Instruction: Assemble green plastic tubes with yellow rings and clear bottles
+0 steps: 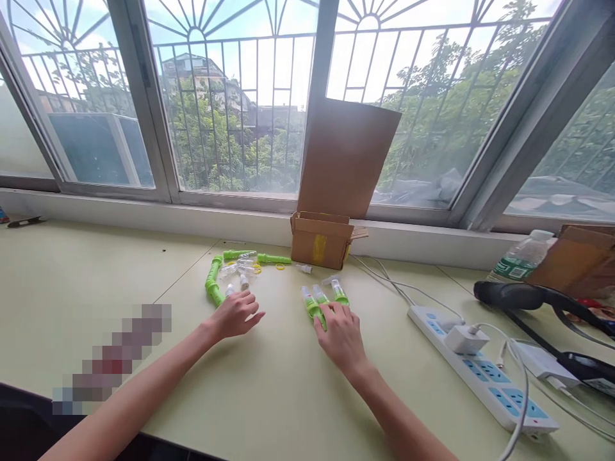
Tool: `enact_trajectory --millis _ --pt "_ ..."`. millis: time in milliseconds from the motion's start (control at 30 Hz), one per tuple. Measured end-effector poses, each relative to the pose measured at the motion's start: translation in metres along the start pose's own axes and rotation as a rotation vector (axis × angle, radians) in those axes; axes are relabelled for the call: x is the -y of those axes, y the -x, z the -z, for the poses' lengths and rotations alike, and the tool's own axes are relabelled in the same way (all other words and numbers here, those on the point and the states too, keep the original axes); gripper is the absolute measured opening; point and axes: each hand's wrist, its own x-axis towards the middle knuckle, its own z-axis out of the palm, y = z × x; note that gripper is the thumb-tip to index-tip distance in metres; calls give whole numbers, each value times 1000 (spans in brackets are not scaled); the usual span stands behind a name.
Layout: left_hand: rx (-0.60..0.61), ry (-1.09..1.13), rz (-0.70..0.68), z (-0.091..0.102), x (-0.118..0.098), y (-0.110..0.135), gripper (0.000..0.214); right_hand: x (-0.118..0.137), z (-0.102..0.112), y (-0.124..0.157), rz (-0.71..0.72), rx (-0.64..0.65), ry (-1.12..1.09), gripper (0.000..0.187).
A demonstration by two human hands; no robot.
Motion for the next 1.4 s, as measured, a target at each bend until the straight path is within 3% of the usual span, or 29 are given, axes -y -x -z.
enact_trajectory --millis 133,267,667,767,867,933,1000,1067,1100,1167,1200,1300,1400 --pt "-48 69 115 -9 12 11 43 -1 -2 1 5 0 1 23" --pt "-24 101 168 -15 8 9 45 0 -1 1 -4 4 2 23" --pt "102 44 -97 7 -45 -5 46 3 5 -3 -18 -142 -127 24" --pt "70 -17 -165 9 -54 -11 44 6 9 -2 14 -203 -261 26" --pt "-41 -65 -271 13 -65 -18 42 14 14 -1 9 -202 -548 29" --pt "-133 -81 -381 16 -76 -22 40 23 19 0 -63 -92 -841 31" --pt "-232 -88 -506 16 -92 -23 39 34 25 2 -216 114 -1178 39" --pt "-306 -41 -636 12 -111 -23 39 44 30 5 -362 390 -1545 48" --pt "-333 -7 -699 8 -121 -22 40 48 32 7 -414 600 -1697 52" --pt "-396 64 -824 0 -140 -21 43 54 35 10 -489 955 -1870 51" --pt "-416 79 -867 -5 -148 -21 45 56 35 11 -508 1038 -1890 43" --pt "-435 53 -898 -13 -158 -23 45 56 27 13 -572 931 -1841 27" --pt "-589 71 -765 -9 -144 -27 42 53 14 12 -746 753 -1719 28"
